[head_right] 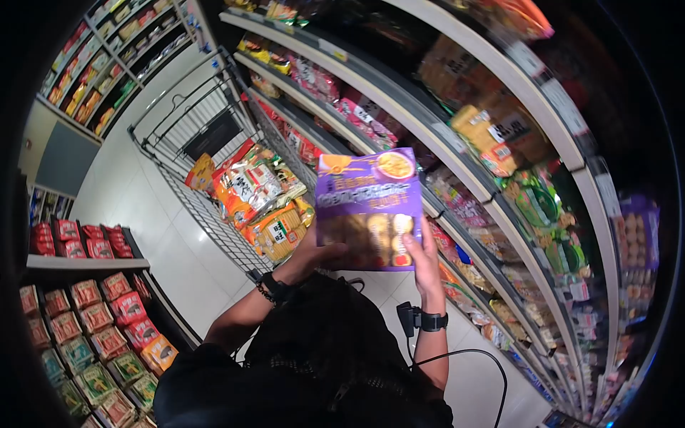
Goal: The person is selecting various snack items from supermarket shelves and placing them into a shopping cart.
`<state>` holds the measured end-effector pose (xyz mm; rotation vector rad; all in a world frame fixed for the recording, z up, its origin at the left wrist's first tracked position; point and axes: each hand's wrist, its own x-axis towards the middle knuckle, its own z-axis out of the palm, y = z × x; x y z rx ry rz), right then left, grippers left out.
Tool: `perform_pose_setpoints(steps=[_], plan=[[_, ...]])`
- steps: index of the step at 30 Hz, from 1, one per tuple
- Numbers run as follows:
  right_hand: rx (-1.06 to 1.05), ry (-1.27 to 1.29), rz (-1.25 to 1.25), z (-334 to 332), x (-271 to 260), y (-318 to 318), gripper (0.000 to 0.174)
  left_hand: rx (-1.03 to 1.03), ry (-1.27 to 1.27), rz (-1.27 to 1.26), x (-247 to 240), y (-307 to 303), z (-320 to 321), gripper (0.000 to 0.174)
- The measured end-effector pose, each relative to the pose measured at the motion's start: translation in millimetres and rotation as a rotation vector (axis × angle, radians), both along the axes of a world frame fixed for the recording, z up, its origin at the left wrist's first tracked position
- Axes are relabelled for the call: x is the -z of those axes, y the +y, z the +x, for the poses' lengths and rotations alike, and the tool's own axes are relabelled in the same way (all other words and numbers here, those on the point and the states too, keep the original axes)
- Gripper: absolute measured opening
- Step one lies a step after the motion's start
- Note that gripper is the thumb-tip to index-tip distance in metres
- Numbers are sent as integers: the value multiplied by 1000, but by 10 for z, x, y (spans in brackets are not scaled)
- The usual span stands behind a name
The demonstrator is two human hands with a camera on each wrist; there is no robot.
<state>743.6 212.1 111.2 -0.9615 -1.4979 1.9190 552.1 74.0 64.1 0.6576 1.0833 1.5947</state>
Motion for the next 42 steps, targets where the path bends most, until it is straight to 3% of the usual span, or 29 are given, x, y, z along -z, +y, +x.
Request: perform_pose_setpoints(steps=[1,2,6,7,9,13,17,19,21,22,23,24,25,26,28,29,30,31,32,33,34,35,36,37,39,41,42], plan=[[-68,-85,50,-142,-13,-49,64,3,-99,-5,45,-100,-73,65],[-121,-152,115,-280,-47,-110,62,-11,-361,-51,73,-202,-131,58],[-420,-348,133,-563,235,-148,51,-170,-533,-175,505,-633,-426,64],[-433,-348,136,-606,245,-142,51,-254,-468,-196,620,-724,-532,64],[-514,-287,-101,-668,263,-112,51,-346,-403,-219,716,-866,-773,63],[-453,-265,-72,-686,184,-88,43,-648,-5,-173,684,-882,-1592,67],[-355,-325,-91,-521,178,-70,41,-743,211,-117,746,-814,-2709,60],[-321,-345,-88,-393,230,-81,39,-814,282,-219,733,-741,-3170,61],[-282,-363,-131,-274,278,-82,38,-958,424,-424,1086,-726,-3573,69],[-275,-362,-129,-226,286,-95,38,-994,571,-753,1457,-769,-3758,70],[-253,-375,-130,-179,295,-112,37,-913,383,-546,2065,-878,-3972,68],[-229,-388,-132,-141,295,-122,37,-924,692,-715,1962,-785,-3687,54],[-215,-384,-131,-107,297,-126,37,-782,767,-673,2275,-774,-3601,40],[-187,-382,-136,-65,301,-143,37,-726,651,-548,2059,-637,-3142,33],[-130,-384,-152,24,293,-193,37,-445,710,-625,2344,-478,-2460,31],[-119,-387,-157,39,274,-207,37,-209,383,-433,2389,-422,-2084,30],[-104,-389,-161,53,254,-221,37,-202,352,-323,2240,-393,-1627,21],[-64,-390,-160,76,265,-233,37,79,382,-247,2081,-350,-1347,18],[-103,-372,-136,112,301,-237,36,78,551,-234,2376,-407,-963,17],[-122,-359,-102,180,342,-235,36,368,677,-445,2411,-400,-745,33],[-142,-356,-52,217,452,-252,36,-11,1024,-152,2381,-484,-391,51],[-151,-357,1,234,562,-252,35,69,1011,-188,1928,-457,-338,67],[-145,-340,23,259,604,-270,36,144,1119,-438,2201,-523,-298,70],[-141,-323,46,273,630,-276,37,110,1155,-371,2401,-580,-343,72],[-148,-411,138,340,523,-253,38,232,871,-404,2353,-446,-501,66],[-135,-446,137,450,469,-244,41,316,850,-505,2423,-399,-634,62],[-114,-447,153,550,496,-247,42,356,803,-538,2747,-453,-772,61]])
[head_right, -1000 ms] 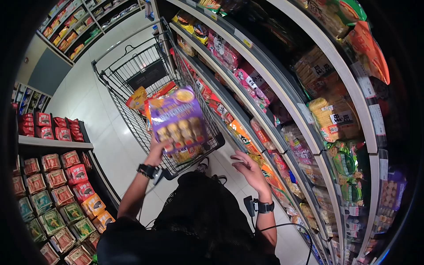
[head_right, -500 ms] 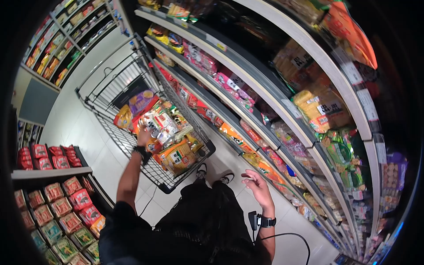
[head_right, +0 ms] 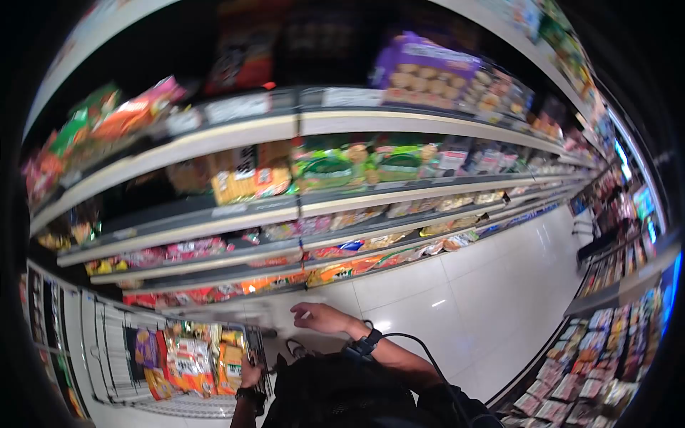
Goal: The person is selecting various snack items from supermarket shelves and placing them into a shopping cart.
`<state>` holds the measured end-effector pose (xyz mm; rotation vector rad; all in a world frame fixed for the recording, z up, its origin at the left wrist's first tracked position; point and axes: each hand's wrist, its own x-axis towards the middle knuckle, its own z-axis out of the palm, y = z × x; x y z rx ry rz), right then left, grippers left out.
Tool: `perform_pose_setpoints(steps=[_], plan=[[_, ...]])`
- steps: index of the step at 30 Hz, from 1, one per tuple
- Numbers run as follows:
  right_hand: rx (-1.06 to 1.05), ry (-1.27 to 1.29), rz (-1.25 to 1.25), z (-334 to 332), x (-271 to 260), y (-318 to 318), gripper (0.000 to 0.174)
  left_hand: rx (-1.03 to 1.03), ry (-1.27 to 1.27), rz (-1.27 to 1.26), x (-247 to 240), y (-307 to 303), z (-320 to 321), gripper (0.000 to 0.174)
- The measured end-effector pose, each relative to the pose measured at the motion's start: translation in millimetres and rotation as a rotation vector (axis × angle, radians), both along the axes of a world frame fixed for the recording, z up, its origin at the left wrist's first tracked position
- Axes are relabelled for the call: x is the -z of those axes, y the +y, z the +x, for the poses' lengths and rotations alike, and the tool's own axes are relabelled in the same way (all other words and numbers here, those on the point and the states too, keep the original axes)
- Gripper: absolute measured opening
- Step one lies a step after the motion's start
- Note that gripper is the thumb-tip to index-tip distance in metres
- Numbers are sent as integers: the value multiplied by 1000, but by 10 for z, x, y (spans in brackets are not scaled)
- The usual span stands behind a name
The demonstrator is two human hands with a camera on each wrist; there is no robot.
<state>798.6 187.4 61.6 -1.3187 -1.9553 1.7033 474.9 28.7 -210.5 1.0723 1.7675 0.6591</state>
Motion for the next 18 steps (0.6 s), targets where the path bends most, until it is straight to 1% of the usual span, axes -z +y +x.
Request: perform_pose_setpoints(steps=[1,2,3,4,6,7,8,9,10,11,12,13,15,17,18], plan=[[28,14,22,108,-2,7,42,3,-45,-54,-133,172,29,59],[44,43,26,247,-8,5,42,-49,-111,-127,-294,214,90,56],[53,76,33,426,-28,-27,42,-61,-133,-97,-324,248,143,52],[61,44,77,579,64,-36,43,-81,-152,-135,-152,264,102,51],[130,58,47,946,-3,-99,43,-125,-180,-181,322,326,-21,48],[161,78,34,1127,-2,-139,43,-148,-192,-194,466,352,-97,45],[156,82,36,1336,35,-181,43,-165,-207,-289,530,374,-140,33],[192,108,26,1539,97,-224,42,-307,-129,-184,347,343,22,19],[225,134,15,1755,177,-192,40,-321,-129,-180,-112,221,77,19],[211,142,23,1971,256,-199,40,-355,-119,-176,-1300,537,910,14],[246,201,23,2172,357,-227,40,-363,-108,-170,-1250,513,999,14],[287,264,24,2369,417,-252,39,-354,29,-234,-1086,478,1011,27],[296,252,-8,2750,429,-215,38,-329,301,-356,-729,477,974,54],[337,307,-42,3042,393,-118,37,-306,561,-487,-537,517,986,82],[336,307,-34,3158,358,-38,37,-382,575,-452,-578,504,1116,74]])
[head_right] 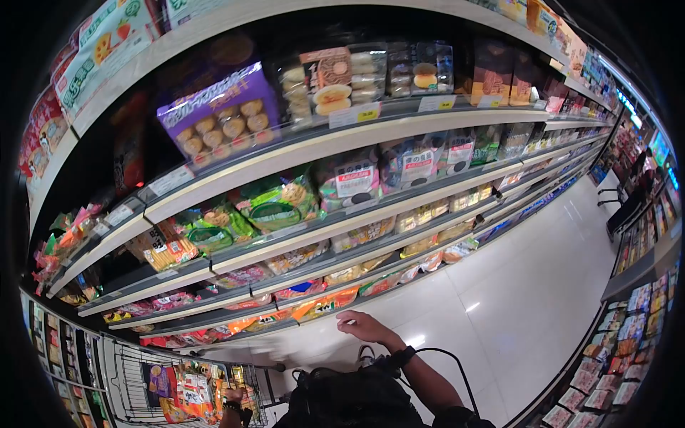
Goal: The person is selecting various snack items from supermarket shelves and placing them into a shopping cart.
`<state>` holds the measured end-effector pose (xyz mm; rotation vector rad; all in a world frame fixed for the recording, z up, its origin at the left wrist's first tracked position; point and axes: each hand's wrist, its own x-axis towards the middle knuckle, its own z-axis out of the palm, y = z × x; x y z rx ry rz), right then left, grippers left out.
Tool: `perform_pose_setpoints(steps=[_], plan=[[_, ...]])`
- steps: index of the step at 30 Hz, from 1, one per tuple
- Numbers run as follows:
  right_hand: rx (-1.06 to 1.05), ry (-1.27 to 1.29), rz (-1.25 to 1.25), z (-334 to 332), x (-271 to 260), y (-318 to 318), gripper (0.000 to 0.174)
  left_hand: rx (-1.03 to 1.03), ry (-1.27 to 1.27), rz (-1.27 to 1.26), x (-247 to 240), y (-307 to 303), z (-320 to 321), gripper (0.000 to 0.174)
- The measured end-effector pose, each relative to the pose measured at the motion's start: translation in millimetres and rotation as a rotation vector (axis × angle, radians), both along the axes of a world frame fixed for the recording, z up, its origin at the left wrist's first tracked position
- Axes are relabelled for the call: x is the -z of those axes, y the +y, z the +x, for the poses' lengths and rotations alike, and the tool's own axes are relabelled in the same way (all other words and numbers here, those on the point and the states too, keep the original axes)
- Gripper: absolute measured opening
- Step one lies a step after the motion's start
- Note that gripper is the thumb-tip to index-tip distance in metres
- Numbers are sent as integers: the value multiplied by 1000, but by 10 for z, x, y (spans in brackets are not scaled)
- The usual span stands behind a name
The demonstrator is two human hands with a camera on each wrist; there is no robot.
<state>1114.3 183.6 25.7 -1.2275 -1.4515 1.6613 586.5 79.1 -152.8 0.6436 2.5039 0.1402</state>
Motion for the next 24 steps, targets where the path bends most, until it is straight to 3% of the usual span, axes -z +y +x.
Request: perform_pose_setpoints(steps=[2,3,7,9,10,11,12,14,15,17,20,21,23,24], plan=[[12,-55,196,224,-68,174,33,30,-26,-81,166,-48,61,100],[79,7,170,278,-305,241,27,41,20,-100,184,-113,189,112],[159,-102,361,650,-456,671,19,121,246,-6,624,-224,448,111],[314,-115,404,787,-746,847,20,206,262,40,622,-277,620,87],[309,-138,654,906,-973,945,22,241,263,106,380,-280,826,75],[381,-215,653,986,-1333,977,21,280,265,170,241,-297,980,63],[456,-293,650,1059,-1663,1012,21,295,259,171,396,-379,992,63],[542,-196,698,1259,-2086,1145,21,524,25,241,705,-515,978,33],[567,-341,748,1339,-2336,1165,22,502,182,506,507,-533,1144,25],[589,-497,893,1420,-2793,1232,21,507,45,527,838,-499,1149,25],[632,-683,1077,1540,-3327,1388,25,428,191,361,445,-348,1621,26],[639,-866,1141,1596,-3481,1447,30,430,181,363,563,-382,1682,26],[668,-861,1184,1751,-3661,1660,35,606,386,413,796,-423,1760,28],[681,-852,1241,1919,-3698,1842,39,710,459,637,802,-408,1758,27]])
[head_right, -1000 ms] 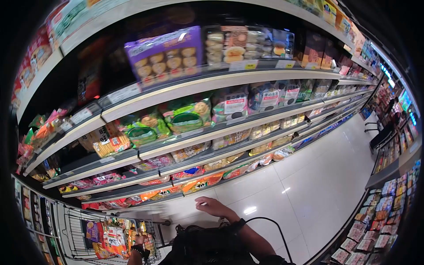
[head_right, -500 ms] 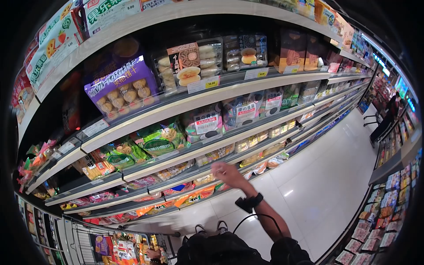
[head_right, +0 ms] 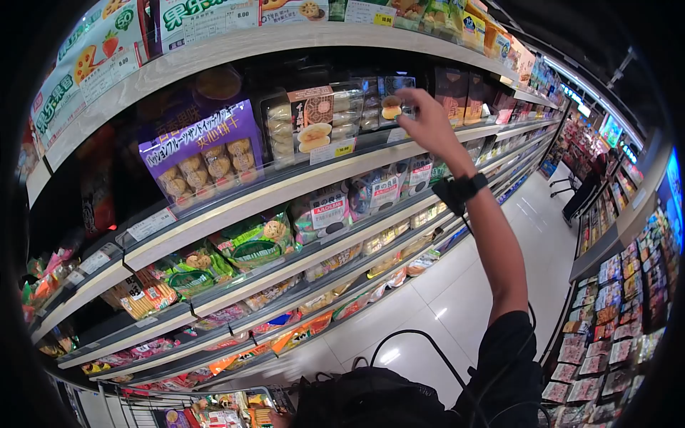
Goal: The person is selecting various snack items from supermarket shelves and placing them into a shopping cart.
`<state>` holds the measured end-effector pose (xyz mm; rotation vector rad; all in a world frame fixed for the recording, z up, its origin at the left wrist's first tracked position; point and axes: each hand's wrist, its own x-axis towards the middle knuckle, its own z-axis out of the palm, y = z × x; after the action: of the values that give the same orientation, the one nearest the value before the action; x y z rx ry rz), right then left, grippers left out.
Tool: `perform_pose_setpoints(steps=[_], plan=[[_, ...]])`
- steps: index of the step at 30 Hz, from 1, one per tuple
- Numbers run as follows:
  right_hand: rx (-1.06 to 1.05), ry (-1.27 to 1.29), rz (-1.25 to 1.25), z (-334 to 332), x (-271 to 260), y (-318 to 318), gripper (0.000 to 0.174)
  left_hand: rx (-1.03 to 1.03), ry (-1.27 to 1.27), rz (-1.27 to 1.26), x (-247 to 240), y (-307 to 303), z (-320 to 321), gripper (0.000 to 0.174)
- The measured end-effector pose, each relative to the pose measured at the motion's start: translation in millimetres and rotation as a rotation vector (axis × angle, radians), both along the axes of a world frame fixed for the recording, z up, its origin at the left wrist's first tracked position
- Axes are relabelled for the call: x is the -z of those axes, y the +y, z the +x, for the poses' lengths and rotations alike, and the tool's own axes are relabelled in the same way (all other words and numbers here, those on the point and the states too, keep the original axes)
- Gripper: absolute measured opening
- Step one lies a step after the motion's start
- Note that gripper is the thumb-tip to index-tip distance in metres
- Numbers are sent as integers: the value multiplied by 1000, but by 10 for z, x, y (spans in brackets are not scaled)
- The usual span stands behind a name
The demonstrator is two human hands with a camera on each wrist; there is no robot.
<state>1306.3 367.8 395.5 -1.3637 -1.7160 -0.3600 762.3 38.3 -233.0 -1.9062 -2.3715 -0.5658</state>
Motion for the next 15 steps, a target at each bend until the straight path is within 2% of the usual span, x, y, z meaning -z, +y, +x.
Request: perform_pose_setpoints(steps=[2,4,5,7,8,9,11,12,13,14,15], plan=[[-3,-12,64,99,-125,141,43,-5,12,-43,176,66,-42,28],[165,-239,-9,37,-343,184,56,-18,28,-144,498,98,-18,31],[168,-240,-3,83,-392,245,56,-29,38,-197,641,48,21,33],[271,-329,-166,43,-483,327,74,-58,64,-304,854,60,63,38],[324,-299,-359,43,-577,335,87,-76,75,-357,961,79,122,41],[317,-299,-350,9,-651,351,87,-84,74,-350,987,132,218,41],[310,-268,-611,23,-747,426,92,-686,-15,-381,978,218,433,35],[287,-218,-626,62,-760,465,94,-696,-14,-373,610,280,483,35],[276,-214,-623,163,-756,563,94,-458,-125,-389,-53,339,528,35],[241,-243,-634,285,-760,680,95,-218,-230,-402,-419,382,574,35],[207,-270,-645,399,-738,770,96,-228,-221,-400,-281,365,552,35]])
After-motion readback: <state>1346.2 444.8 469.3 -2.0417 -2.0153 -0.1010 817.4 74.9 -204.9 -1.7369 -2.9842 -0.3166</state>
